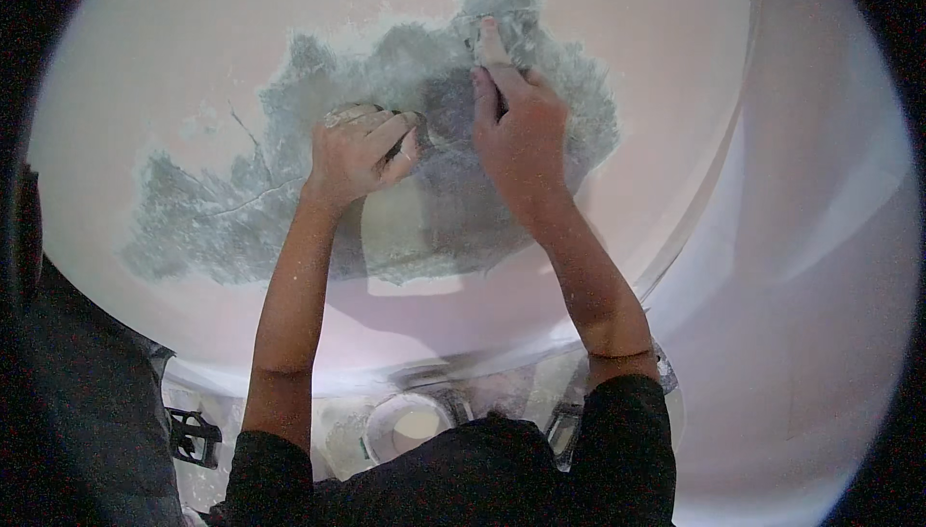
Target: Patching and smoothing a damaged section of a wall using plaster and a putty knife.
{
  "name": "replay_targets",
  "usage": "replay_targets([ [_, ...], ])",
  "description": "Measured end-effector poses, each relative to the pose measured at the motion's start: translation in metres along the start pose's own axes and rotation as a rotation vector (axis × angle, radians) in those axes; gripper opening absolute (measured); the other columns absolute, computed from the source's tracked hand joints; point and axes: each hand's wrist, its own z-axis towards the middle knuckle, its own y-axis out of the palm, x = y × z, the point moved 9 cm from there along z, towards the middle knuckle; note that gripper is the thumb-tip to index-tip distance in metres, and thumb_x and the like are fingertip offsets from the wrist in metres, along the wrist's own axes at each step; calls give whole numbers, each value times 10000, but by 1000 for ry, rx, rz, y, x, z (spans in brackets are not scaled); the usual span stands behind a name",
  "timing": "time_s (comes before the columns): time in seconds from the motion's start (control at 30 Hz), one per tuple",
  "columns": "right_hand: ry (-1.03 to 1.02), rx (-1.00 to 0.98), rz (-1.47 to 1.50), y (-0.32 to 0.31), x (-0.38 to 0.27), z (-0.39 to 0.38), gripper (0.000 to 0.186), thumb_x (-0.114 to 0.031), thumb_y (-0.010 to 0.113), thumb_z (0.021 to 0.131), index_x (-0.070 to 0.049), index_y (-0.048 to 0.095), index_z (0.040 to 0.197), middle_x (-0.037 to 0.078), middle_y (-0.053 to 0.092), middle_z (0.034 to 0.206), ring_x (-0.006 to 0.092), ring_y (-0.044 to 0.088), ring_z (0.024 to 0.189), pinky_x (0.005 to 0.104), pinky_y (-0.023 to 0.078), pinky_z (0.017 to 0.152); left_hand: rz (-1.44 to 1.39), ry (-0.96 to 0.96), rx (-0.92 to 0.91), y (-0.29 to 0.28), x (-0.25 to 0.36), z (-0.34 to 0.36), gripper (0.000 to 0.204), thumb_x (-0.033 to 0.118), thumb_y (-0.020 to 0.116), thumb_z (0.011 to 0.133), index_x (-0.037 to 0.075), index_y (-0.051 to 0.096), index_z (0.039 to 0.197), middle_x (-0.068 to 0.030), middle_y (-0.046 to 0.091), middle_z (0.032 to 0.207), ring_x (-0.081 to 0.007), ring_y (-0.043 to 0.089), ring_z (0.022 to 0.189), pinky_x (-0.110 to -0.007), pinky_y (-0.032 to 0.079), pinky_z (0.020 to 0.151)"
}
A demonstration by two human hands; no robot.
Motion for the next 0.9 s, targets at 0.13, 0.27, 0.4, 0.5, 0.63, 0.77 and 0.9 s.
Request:
replay_targets([
  [0.13,59,-45,66,4,6,0,450,-96,646,873,-177,583,1311,151,595,699,255,535,595,353,462,607,-25,10,38,2,0,-1,68,157,660,733,143,599,708,-10,555,560,-176,594,541,-318,488,510],
  [0.27,-33,0,44,5,0,-4,449,-112,639,877,-162,572,1319,158,586,700,271,552,609,377,453,590,9,-10,-29,6,-1,-1,53,131,678,725,136,647,767,-29,547,557,-189,593,542,-304,496,520],
  [0.4,28,-67,1,0,7,8,438,-113,628,880,-120,571,1314,184,580,709,302,568,616,411,456,595,13,-224,313,-22,-14,5,262,103,727,721,138,699,980,-53,594,850,-177,581,569,-280,516,549],
  [0.5,-41,-29,21,10,-3,-5,466,-104,652,876,-187,570,1327,155,618,748,207,621,669,327,491,633,69,-223,378,-24,-19,10,330,109,741,733,151,696,1057,-50,568,1033,-157,578,595,-275,522,554],
  [0.63,43,-7,-7,4,10,-2,474,-89,654,872,-180,568,1329,149,608,745,181,603,649,325,489,618,95,-259,346,-20,-19,12,320,112,736,744,161,696,1057,-42,566,1070,-143,597,621,-278,526,546],
  [0.77,0,-42,47,6,3,0,496,-86,635,872,-159,539,1354,178,553,700,277,564,606,386,471,571,70,-337,343,-19,-26,14,312,114,726,744,164,696,1050,-41,575,1089,-141,620,643,-276,531,549],
  [0.9,-179,43,44,11,-8,-12,500,-80,630,870,-156,536,1355,203,564,743,324,586,652,407,484,613,120,-300,360,-20,-24,17,322,114,708,738,166,708,1056,-43,587,1118,-139,633,690,-267,539,571],
])
